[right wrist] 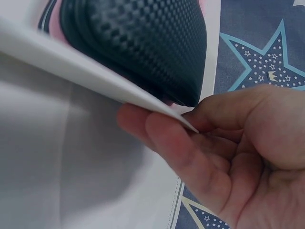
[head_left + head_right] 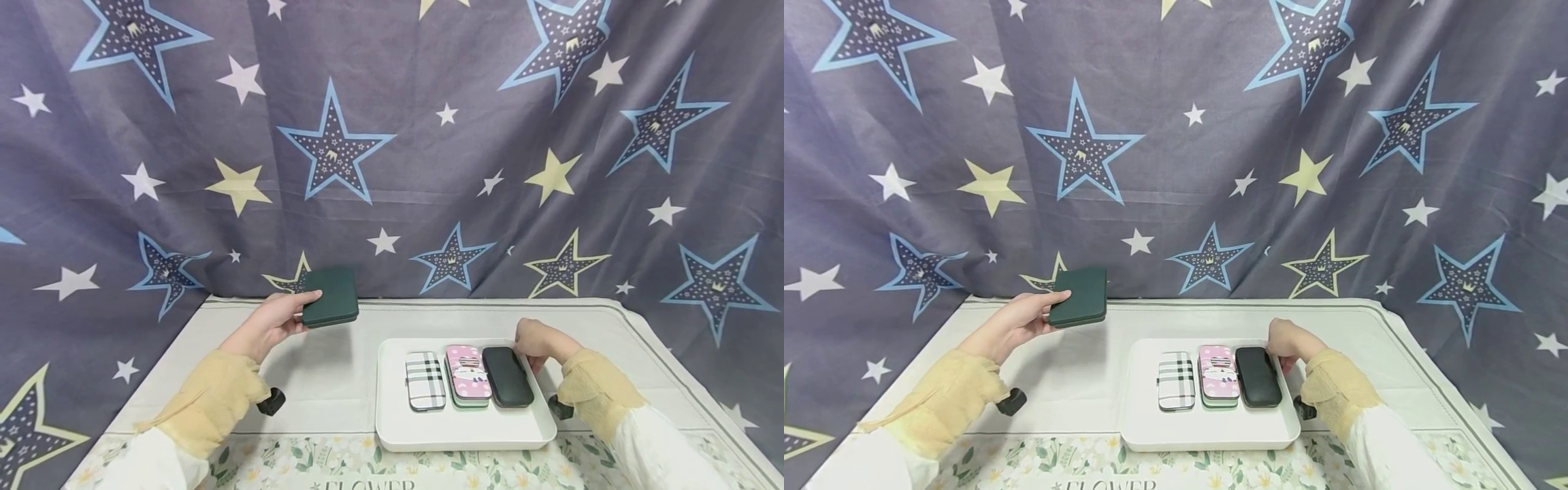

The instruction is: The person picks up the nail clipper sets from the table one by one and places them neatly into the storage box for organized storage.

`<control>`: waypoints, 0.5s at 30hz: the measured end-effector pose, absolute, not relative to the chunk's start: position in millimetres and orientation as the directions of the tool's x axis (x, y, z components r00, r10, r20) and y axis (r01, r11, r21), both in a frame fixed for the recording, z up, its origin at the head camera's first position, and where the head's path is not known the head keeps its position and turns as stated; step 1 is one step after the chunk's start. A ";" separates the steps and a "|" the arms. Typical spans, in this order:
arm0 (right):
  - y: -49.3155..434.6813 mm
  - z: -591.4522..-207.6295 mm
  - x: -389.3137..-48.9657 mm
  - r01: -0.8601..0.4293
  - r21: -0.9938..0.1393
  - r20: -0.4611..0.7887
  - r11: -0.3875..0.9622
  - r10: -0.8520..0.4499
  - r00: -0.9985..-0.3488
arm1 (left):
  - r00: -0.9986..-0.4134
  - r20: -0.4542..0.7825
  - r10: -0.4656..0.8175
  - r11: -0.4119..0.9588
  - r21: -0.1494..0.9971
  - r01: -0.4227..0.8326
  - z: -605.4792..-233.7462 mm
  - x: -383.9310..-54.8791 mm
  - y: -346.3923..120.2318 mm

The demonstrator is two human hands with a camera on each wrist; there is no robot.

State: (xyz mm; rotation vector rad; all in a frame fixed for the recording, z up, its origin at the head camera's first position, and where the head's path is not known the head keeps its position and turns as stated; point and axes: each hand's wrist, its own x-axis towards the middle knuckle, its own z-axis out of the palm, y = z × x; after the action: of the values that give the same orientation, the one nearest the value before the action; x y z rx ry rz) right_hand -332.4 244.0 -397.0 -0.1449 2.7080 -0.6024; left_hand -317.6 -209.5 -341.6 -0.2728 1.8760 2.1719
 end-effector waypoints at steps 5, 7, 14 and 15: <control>243.5 -394.9 -330.9 -0.021 -0.432 -0.327 0.902 -0.178 -0.928 | -0.952 -0.292 0.090 -0.134 0.944 -0.302 -335.3 -314.3 -195.8; 243.4 -394.3 -330.5 -0.020 -0.431 -0.329 0.902 -0.178 -0.927 | -0.953 -0.284 0.106 -0.131 0.946 -0.297 -333.5 -311.5 -189.8; 243.9 -394.1 -330.5 -0.016 -0.433 -0.336 0.901 -0.178 -0.925 | -0.950 -0.258 0.174 -0.099 0.956 -0.278 -331.6 -299.4 -166.8; 244.1 -394.1 -330.7 -0.015 -0.435 -0.336 0.900 -0.177 -0.925 | -0.950 -0.253 0.184 -0.093 0.957 -0.273 -331.5 -297.6 -163.4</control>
State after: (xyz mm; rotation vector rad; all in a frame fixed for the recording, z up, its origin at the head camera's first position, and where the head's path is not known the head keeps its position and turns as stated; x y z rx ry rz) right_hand -330.7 244.1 -394.1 -0.1413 2.6927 -0.6126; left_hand -297.6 -163.4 -331.5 -0.0977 1.8779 2.1160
